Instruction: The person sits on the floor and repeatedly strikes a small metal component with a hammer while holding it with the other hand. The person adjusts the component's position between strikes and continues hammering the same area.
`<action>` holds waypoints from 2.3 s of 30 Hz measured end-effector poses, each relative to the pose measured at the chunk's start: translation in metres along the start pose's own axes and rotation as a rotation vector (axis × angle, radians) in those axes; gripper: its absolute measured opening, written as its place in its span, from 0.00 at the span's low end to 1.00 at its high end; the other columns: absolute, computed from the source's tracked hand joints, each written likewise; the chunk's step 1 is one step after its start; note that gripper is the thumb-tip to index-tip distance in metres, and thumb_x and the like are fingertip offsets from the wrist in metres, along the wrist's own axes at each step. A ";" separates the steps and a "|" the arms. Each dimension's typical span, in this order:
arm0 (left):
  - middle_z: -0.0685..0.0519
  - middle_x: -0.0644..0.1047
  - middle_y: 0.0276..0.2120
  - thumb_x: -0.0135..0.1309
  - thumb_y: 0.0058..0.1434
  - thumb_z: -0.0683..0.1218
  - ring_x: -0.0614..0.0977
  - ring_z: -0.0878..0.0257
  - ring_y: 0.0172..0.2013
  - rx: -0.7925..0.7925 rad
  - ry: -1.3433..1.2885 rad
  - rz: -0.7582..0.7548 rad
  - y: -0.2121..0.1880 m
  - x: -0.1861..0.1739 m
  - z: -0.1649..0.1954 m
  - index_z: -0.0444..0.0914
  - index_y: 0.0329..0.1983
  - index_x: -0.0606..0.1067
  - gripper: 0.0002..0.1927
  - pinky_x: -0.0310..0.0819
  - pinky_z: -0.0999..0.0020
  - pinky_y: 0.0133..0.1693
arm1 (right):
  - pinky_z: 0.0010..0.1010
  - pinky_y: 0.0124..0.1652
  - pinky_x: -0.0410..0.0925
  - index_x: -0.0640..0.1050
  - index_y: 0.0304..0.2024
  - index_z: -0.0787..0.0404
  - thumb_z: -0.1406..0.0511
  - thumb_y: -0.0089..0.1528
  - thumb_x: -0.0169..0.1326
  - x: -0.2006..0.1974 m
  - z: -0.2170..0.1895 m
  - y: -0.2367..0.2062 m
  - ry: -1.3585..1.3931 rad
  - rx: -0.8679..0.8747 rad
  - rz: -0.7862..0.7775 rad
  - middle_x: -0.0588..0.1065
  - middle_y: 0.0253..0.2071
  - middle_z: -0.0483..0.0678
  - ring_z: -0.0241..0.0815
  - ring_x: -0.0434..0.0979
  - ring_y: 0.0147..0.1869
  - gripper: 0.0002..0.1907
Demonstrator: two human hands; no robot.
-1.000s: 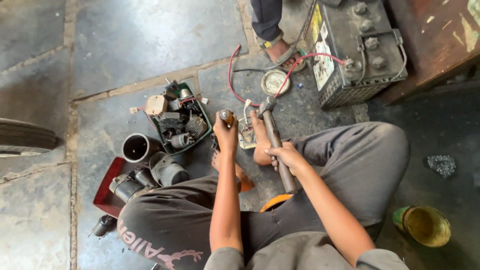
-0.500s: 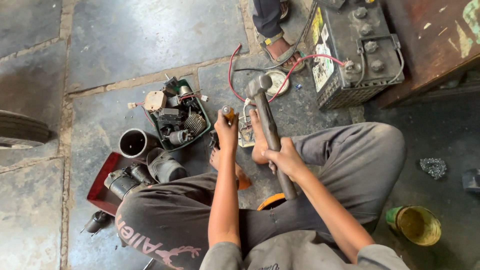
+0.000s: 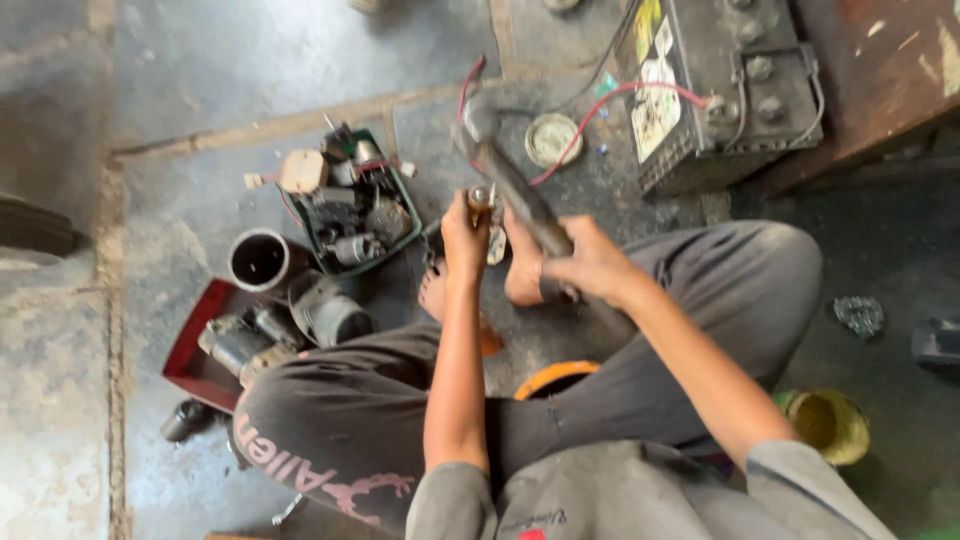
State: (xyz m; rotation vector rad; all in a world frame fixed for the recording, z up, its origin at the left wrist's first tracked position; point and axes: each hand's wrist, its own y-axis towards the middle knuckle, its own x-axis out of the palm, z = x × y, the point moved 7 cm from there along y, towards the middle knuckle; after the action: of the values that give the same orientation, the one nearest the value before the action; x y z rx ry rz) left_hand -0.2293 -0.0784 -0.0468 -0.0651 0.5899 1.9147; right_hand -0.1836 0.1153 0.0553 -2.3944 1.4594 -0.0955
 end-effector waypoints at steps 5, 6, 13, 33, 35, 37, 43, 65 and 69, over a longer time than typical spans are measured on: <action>0.36 0.77 0.32 0.60 0.58 0.36 0.77 0.35 0.36 -0.023 0.060 0.049 -0.004 -0.010 -0.005 0.32 0.41 0.68 0.13 0.72 0.53 0.36 | 0.26 0.20 0.63 0.74 0.43 0.68 0.71 0.57 0.61 -0.007 -0.003 -0.006 -0.049 -0.060 -0.003 0.71 0.22 0.43 0.31 0.69 0.20 0.14; 0.37 0.77 0.32 0.60 0.59 0.36 0.76 0.37 0.34 -0.031 0.037 0.065 -0.003 -0.014 -0.005 0.32 0.41 0.67 0.13 0.72 0.55 0.36 | 0.26 0.19 0.63 0.74 0.42 0.68 0.71 0.56 0.61 -0.003 0.007 -0.006 -0.021 -0.002 -0.006 0.72 0.22 0.43 0.32 0.70 0.19 0.14; 0.43 0.73 0.37 0.64 0.56 0.36 0.75 0.55 0.34 -0.009 -0.083 0.148 0.010 -0.033 -0.003 0.32 0.44 0.71 0.16 0.73 0.63 0.39 | 0.29 0.17 0.64 0.73 0.34 0.65 0.70 0.55 0.60 0.013 0.075 -0.014 0.160 0.176 0.056 0.70 0.20 0.44 0.35 0.70 0.18 0.09; 0.51 0.80 0.36 0.68 0.51 0.37 0.79 0.65 0.36 -0.157 -0.213 0.283 0.027 -0.031 0.011 0.34 0.49 0.72 0.23 0.76 0.66 0.40 | 0.33 0.15 0.60 0.72 0.27 0.66 0.68 0.54 0.63 -0.016 0.125 0.039 0.385 0.149 0.074 0.69 0.16 0.47 0.40 0.67 0.15 0.12; 0.49 0.79 0.33 0.67 0.51 0.37 0.76 0.64 0.33 -0.170 -0.227 0.269 0.033 -0.028 0.013 0.34 0.43 0.75 0.17 0.75 0.66 0.38 | 0.34 0.15 0.60 0.72 0.28 0.67 0.68 0.54 0.63 -0.022 0.125 0.043 0.385 0.155 0.093 0.69 0.16 0.48 0.40 0.67 0.14 0.11; 0.50 0.78 0.32 0.68 0.51 0.37 0.75 0.66 0.33 -0.169 -0.231 0.262 0.037 -0.028 0.016 0.34 0.42 0.74 0.17 0.75 0.67 0.38 | 0.33 0.15 0.60 0.74 0.28 0.67 0.69 0.54 0.62 -0.026 0.125 0.045 0.379 0.146 0.099 0.69 0.15 0.50 0.41 0.67 0.14 0.10; 0.50 0.78 0.30 0.68 0.51 0.39 0.74 0.66 0.32 -0.135 -0.197 0.242 0.033 -0.036 0.029 0.33 0.41 0.73 0.18 0.73 0.68 0.36 | 0.33 0.16 0.61 0.73 0.28 0.67 0.69 0.56 0.61 -0.039 0.117 0.031 0.336 0.180 0.170 0.69 0.16 0.48 0.40 0.67 0.15 0.09; 0.46 0.82 0.40 0.63 0.59 0.34 0.80 0.67 0.40 -0.097 -0.189 0.113 0.000 -0.027 0.005 0.33 0.49 0.70 0.17 0.77 0.69 0.45 | 0.28 0.20 0.66 0.72 0.30 0.64 0.70 0.58 0.60 -0.034 0.091 -0.024 0.463 0.174 0.175 0.71 0.21 0.45 0.34 0.70 0.19 0.08; 0.46 0.82 0.39 0.63 0.59 0.34 0.81 0.66 0.41 -0.113 -0.105 0.111 -0.002 -0.028 0.014 0.33 0.49 0.71 0.18 0.77 0.69 0.45 | 0.27 0.19 0.65 0.73 0.31 0.64 0.70 0.57 0.60 -0.034 0.067 -0.031 0.453 0.166 0.202 0.71 0.21 0.45 0.33 0.70 0.19 0.07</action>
State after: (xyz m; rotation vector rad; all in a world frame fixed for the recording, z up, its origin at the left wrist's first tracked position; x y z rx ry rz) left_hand -0.2133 -0.0956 -0.0269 -0.0042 0.4220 2.0445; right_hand -0.1578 0.1742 0.0057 -2.1646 1.7948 -0.7202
